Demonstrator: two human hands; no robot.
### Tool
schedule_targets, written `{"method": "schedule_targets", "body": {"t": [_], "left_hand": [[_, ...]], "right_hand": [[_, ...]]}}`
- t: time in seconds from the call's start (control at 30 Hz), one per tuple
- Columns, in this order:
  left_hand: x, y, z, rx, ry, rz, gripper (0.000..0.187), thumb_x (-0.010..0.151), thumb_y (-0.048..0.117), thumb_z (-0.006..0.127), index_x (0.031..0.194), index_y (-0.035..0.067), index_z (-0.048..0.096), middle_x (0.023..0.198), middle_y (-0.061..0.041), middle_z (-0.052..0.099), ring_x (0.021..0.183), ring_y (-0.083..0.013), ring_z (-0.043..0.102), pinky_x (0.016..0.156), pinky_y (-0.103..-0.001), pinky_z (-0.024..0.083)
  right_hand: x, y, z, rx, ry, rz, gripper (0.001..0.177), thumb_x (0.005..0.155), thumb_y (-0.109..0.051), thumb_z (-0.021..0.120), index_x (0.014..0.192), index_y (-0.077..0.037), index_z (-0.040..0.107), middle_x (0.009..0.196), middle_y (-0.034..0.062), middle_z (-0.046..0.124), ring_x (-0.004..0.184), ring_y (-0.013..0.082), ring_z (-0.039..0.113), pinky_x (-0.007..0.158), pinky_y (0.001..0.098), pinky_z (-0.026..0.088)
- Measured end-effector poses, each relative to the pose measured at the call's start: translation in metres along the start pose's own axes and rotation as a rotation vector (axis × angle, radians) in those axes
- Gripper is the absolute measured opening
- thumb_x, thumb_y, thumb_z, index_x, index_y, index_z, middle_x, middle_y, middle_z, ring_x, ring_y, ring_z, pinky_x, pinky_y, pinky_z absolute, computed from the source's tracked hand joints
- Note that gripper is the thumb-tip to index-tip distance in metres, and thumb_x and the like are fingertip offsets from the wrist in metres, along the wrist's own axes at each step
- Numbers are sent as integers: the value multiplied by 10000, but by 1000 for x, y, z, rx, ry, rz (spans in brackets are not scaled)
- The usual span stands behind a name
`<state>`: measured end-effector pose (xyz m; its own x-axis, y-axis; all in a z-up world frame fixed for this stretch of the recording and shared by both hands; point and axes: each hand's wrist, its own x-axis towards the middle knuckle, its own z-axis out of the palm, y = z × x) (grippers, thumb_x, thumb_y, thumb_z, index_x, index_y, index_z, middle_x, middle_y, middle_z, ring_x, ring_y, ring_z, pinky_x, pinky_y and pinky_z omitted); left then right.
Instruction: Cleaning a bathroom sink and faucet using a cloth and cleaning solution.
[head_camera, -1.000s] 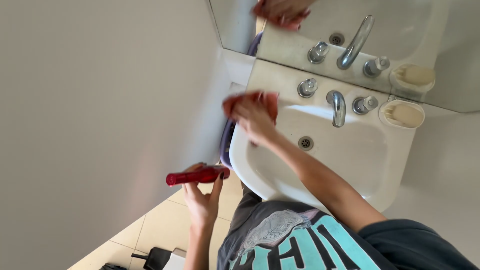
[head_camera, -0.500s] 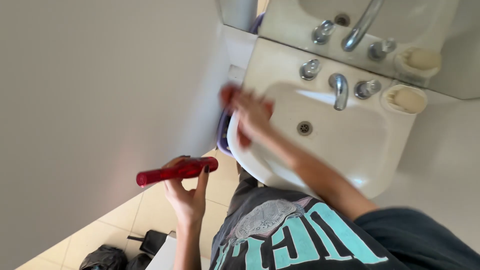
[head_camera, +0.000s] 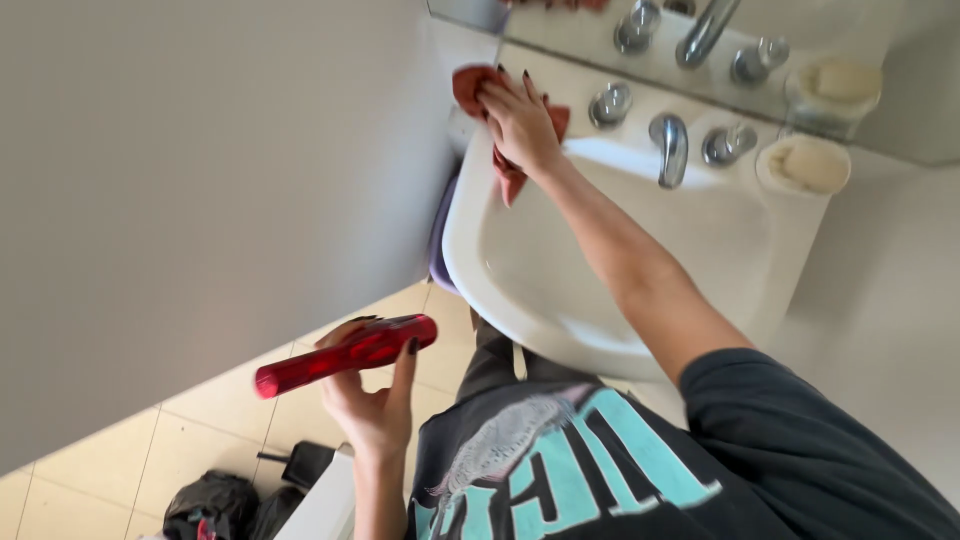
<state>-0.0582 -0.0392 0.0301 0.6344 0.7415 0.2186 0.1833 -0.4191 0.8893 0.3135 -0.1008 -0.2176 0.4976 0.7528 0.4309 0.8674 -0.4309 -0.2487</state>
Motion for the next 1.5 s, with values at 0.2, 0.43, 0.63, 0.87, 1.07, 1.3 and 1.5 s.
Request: {"method": "schedule_targets", "body": {"t": [0.2, 0.43, 0.63, 0.87, 1.07, 1.3, 1.5], "left_hand": [[-6, -10, -3, -3, 23, 50, 513, 838, -5, 831, 1249, -18, 525, 1093, -150, 533, 967, -321, 658, 841, -453, 578], [21, 1, 37, -60, -183, 284, 544, 881, -9, 843, 1285, -63, 482, 1134, -188, 502, 1033, -358, 622, 817, -497, 580], [21, 7, 61, -106, -295, 345, 515, 917, -28, 798, 1300, -82, 458, 1148, -212, 479, 1013, -380, 602, 822, -534, 575], [18, 10, 59, -38, -306, 350, 510, 892, -15, 819, 1272, -59, 481, 1141, -187, 490, 1010, -375, 615, 808, -525, 574], [10, -2, 51, -2, -256, 312, 519, 878, 50, 836, 1260, -33, 494, 1142, -163, 510, 1010, -348, 630, 805, -508, 582], [9, -1, 37, 46, -232, 275, 534, 878, 79, 850, 1273, -17, 505, 1144, -153, 516, 1018, -334, 632, 815, -502, 575], [19, -4, 43, 31, -274, 258, 521, 885, 64, 840, 1278, -12, 506, 1135, -148, 506, 1009, -339, 618, 814, -523, 579]], "right_hand": [[-89, -133, -25, 340, 79, 171, 218, 928, -59, 622, 1103, -16, 745, 1220, 206, 677, 1159, 438, 603, 1014, 518, 446], [-292, -174, -156, 54, 25, 53, 270, 956, -194, 590, 1205, -173, 692, 1325, 65, 643, 1156, 332, 634, 924, 446, 526], [-450, -18, -241, -342, -223, 394, 569, 704, -238, 726, 1261, -122, 695, 1348, 113, 644, 1260, 431, 569, 1028, 561, 468], [-374, -132, -249, 234, 121, 651, 257, 1007, -104, 500, 1178, -98, 692, 1258, 113, 636, 1221, 374, 568, 1105, 449, 406], [-256, -166, -101, 444, 78, 597, 328, 917, -212, 672, 1242, -254, 696, 1075, -43, 740, 1032, 196, 709, 865, 322, 538], [-132, -140, 49, 614, 302, 700, 595, 913, -39, 477, 1500, -62, 378, 1370, 356, 427, 1278, 573, 434, 1101, 597, 387], [-274, -102, -121, 869, -371, 523, 646, 792, 24, 451, 1426, -59, 540, 1345, 298, 597, 1224, 546, 523, 1000, 555, 474]]}}
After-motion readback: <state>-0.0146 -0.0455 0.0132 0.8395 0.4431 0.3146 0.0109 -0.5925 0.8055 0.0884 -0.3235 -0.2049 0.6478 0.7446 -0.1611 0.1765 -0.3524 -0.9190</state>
